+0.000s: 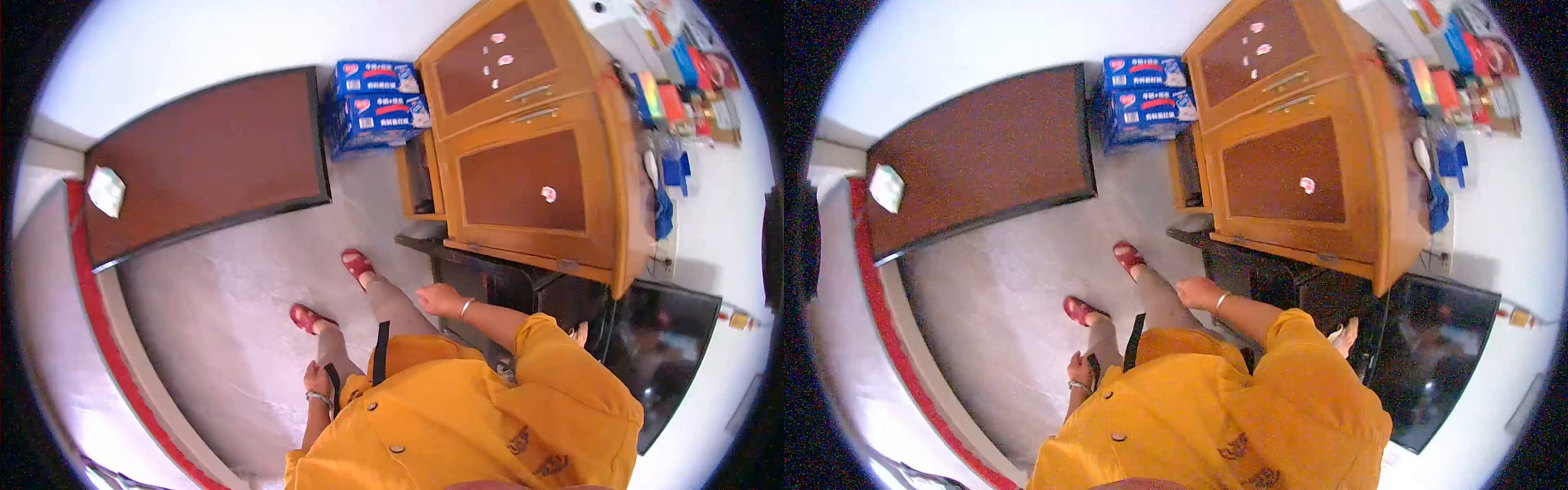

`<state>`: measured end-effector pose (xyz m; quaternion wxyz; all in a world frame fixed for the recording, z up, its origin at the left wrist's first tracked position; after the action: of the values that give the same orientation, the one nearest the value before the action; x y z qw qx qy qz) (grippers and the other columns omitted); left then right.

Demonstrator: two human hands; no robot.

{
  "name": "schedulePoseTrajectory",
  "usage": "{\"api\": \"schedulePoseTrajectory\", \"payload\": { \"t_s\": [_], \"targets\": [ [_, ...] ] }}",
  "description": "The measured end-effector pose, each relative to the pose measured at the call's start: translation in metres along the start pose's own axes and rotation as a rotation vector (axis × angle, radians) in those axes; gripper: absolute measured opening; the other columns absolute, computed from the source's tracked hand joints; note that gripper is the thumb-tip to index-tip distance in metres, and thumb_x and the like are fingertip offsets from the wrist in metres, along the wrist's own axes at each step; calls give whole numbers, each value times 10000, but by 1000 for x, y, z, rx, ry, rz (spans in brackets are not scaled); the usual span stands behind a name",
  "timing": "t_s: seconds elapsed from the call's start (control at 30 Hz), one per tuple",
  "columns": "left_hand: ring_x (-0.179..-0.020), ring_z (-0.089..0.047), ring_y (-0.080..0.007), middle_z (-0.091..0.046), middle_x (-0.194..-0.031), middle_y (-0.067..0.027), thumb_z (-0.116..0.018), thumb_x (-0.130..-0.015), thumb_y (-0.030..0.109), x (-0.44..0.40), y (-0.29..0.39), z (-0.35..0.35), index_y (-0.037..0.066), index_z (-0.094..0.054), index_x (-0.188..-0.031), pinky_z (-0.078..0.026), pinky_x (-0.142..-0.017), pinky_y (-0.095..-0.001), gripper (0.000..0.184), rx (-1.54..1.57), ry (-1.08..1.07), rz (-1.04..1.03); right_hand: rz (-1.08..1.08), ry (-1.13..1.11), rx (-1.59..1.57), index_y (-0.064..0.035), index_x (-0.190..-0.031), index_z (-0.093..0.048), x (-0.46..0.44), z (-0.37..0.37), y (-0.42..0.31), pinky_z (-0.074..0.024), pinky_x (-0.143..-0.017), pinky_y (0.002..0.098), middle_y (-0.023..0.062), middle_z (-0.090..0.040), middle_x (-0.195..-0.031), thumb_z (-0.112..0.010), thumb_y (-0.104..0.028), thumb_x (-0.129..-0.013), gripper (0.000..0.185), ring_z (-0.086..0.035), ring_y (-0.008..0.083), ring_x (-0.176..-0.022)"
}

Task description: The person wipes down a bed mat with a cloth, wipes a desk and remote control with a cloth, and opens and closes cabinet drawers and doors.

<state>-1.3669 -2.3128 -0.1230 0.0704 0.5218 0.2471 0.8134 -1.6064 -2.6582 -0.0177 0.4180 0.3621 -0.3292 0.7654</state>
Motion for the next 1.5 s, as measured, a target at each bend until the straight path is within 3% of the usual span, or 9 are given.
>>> {"api": "schedulePoseTrajectory", "payload": {
  "t_s": [0.23, 0.37, 0.7, 0.9, 0.97, 1.0, 1.13, 1.27, 1.5],
  "targets": [
    [-814, -651, -265, -676, -870, -189, -536, -818, 198, -24, 56, 69, -59, -570, -1163, -507, -767, -350, 431, -127, 61, -420, 13, 438, -246, -69, -921, -630, 76, -17, -12, -485, -792, 498, 199, -645, -922, -455, -230, -845, 250, -608, 397, -883],
    [-795, -642, -240, -678, -853, -180, -537, -817, 186, -12, 112, 93, -75, -578, -1143, -504, -747, -343, 419, -215, 23, -433, -114, 364, -161, -51, -912, -636, 135, -14, -14, -494, -796, 468, 212, -637, -932, -479, -205, -817, 239, -608, 369, -901],
    [-717, -638, -196, -669, -825, -162, -564, -793, 187, -36, 165, 53, -72, -584, -1144, -525, -652, -302, 437, -276, -204, -408, -112, 1286, -104, -75, -1091, -587, 245, 16, 30, -418, -920, 491, 158, -582, -1052, -574, -145, -782, 317, -495, 374, -1062],
    [-774, -654, -204, -666, -869, -151, -545, -822, 164, -67, 233, -5, -71, -538, -1195, -519, -706, -299, 441, -247, -482, -367, -998, 1068, -42, -188, -1327, -469, 370, -24, 112, -261, -1014, 536, 111, -377, -1391, -701, -381, -689, 706, -355, 348, -1256],
    [-772, -650, -200, -661, -875, -146, -538, -823, 158, -47, 276, -27, -72, -539, -1193, -517, -709, -299, 436, -329, -398, -451, -1010, 1167, 73, -154, -1379, -418, 359, -122, 177, -151, -1123, 501, 96, -295, -1476, -656, -518, -740, 772, -268, 377, -1346],
    [-772, -651, -202, -661, -890, -149, -534, -823, 158, -48, 292, -38, -73, -538, -1195, -518, -714, -303, 438, -337, -403, -495, -869, 1319, 85, -223, -1411, -362, 367, -109, 170, -253, -1038, 619, 93, -253, -1492, -637, -508, -771, 753, -281, 421, -1321],
    [-787, -649, -201, -661, -907, -154, -541, -818, 156, -51, 331, -68, -80, -533, -1195, -519, -727, -316, 445, -293, -437, -552, -1362, 844, -240, -254, -1398, -377, 365, -65, 152, -366, -996, 553, 89, -285, -1483, -619, -478, -784, 697, -308, 430, -1311],
    [-768, -634, -199, -650, -930, -134, -555, -849, 146, -41, 351, -86, -91, -538, -1181, -523, -713, -314, 408, -211, -511, -447, -1309, 1215, -237, -207, -1372, -402, 354, -87, 183, -355, -1004, 520, 137, -375, -1417, -641, -379, -777, 664, -400, 435, -1237],
    [-831, -644, -261, -663, -972, -182, -575, -795, 171, -95, 373, -98, -55, -577, -1159, -503, -755, -336, 428, -285, -563, -479, -1402, 1144, -230, -168, -1320, -469, 325, -49, 149, -408, -933, 523, 236, -445, -1315, -601, -311, -793, 561, -467, 431, -1172]
  ]
}}
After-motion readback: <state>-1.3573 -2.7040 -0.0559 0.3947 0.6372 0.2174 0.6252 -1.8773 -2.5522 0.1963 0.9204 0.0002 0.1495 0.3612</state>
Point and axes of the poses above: each hand's wrist, its own x-axis away from the middle knuckle, its own z-axis out of the back of the hand, y = z × x, the point moved 3 cm from there along -x, towards the middle knuckle
